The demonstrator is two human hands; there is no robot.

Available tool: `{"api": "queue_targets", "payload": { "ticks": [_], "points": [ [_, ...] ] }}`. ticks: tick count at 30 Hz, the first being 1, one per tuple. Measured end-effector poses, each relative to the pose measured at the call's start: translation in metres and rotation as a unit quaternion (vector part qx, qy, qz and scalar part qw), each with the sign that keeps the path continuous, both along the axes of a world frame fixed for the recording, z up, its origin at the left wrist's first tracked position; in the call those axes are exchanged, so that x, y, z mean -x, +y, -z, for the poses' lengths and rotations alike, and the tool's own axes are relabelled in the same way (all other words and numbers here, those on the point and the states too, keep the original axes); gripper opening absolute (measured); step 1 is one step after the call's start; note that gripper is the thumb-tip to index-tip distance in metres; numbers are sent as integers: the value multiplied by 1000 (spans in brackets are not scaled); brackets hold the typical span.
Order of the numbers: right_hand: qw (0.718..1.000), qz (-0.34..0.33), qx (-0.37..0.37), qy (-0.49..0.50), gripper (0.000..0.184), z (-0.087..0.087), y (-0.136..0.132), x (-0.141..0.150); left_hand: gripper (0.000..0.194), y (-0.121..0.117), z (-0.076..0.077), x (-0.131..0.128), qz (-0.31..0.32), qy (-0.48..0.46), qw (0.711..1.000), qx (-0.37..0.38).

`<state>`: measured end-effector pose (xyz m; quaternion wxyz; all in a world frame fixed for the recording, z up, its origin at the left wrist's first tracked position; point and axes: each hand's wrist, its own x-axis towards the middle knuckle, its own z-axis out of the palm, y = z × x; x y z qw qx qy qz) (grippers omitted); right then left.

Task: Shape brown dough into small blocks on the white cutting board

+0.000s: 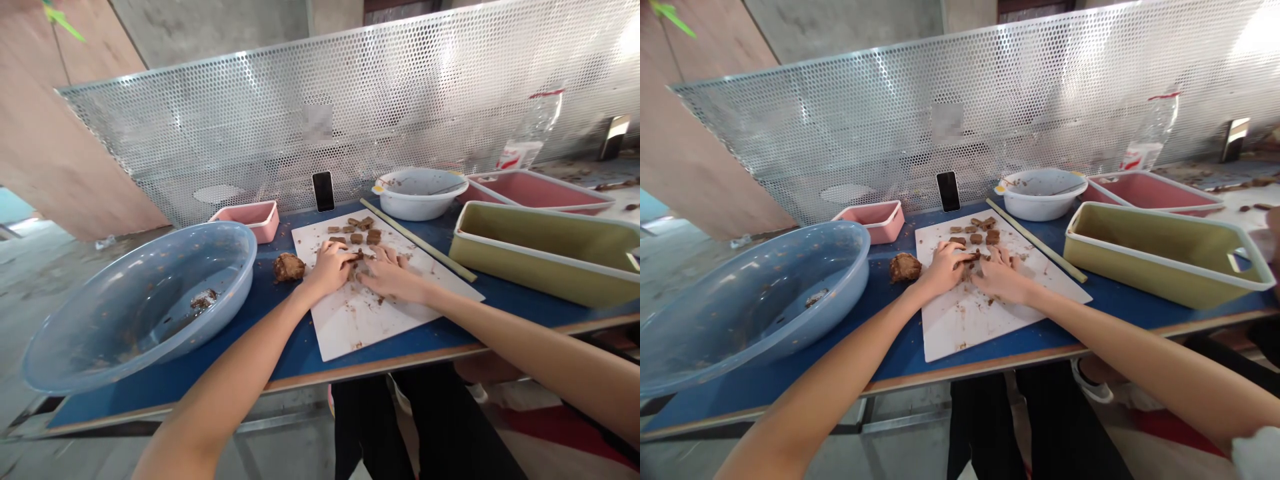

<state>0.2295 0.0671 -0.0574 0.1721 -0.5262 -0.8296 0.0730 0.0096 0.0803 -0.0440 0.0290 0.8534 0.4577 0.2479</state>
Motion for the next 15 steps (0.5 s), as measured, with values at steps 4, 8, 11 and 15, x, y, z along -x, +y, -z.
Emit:
{"api": "queue_targets", "payload": {
  "ticks": [4, 8, 11, 15],
  "points": [
    [998, 25, 60, -16, 46, -14, -10, 5, 44, 0, 1, 0, -1, -4, 1000, -5],
    [996, 16, 80, -26, 52, -24, -18, 6, 46, 0, 0, 0, -5, -13, 1000, -22],
    [996, 11, 84, -22, 50, -28, -22, 5, 53, 0, -1, 0, -11, -22, 999, -34],
    [996, 11, 87, -17, 48, -29, -24, 5, 58, 0, -2, -1, 4, -9, 1000, -29]
  ]
}}
